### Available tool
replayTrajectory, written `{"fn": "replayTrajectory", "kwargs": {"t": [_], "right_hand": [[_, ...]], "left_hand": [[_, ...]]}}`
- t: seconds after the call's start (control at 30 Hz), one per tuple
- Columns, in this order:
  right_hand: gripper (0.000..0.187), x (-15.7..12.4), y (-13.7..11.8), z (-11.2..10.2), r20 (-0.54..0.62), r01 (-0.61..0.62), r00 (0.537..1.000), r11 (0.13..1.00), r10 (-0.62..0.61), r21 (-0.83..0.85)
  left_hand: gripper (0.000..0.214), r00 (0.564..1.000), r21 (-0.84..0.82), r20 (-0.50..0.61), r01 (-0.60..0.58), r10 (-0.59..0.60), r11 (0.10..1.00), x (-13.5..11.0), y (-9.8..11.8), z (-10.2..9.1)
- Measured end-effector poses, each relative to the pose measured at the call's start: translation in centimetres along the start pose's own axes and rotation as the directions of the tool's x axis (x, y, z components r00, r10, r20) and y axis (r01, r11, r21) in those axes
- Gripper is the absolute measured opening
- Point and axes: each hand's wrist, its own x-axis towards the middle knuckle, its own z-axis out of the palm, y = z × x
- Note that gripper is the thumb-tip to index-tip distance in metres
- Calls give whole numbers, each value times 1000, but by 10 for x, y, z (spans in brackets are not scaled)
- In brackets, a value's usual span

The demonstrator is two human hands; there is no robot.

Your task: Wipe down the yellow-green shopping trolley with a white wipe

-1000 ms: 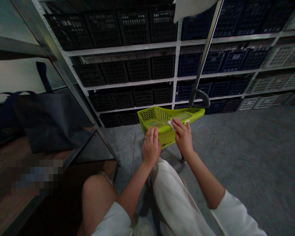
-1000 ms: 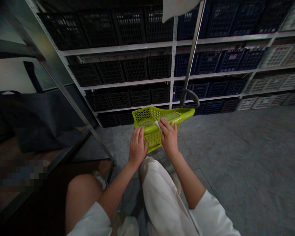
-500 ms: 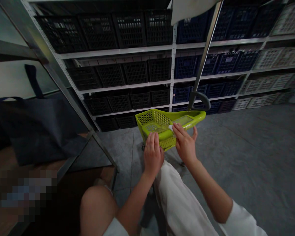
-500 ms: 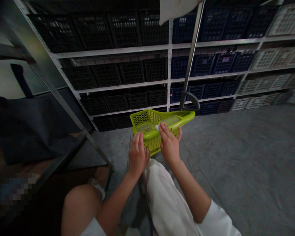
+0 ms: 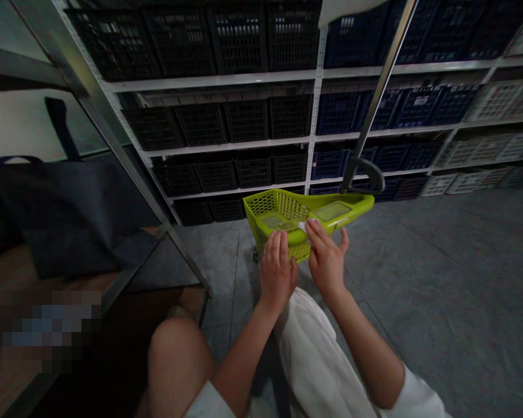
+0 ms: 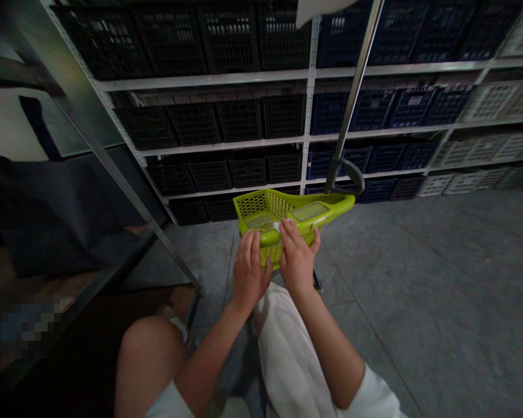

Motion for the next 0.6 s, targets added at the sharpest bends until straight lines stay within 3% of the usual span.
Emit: {"fn": "replayTrajectory", "kwargs": {"t": [0.1, 0.2, 0.37, 0.47, 0.6], "right_hand": [[57, -5, -18, 0, 118, 131, 983, 990, -137, 58], [58, -2, -7, -7, 161, 218, 961, 973, -227, 69], [58, 8, 25, -15, 31, 51, 998, 997, -50, -49], [60, 3, 9, -13, 69, 57, 996, 998, -54, -38], [58, -3, -11, -11, 185, 230, 953, 970, -240, 76]], "left_hand": [[68, 1000, -14, -5, 9, -10, 1000, -2, 0, 0], [69, 1000, -6, -2, 11, -11, 1000, -3, -2, -2], [71, 1000, -9, 22, 0, 0, 1000, -2, -1, -6], [71, 1000, -17, 26, 16, -16, 1000, -1, 3, -5], [67, 1000, -12, 6, 18, -18, 1000, -3, 1, -4]]}}
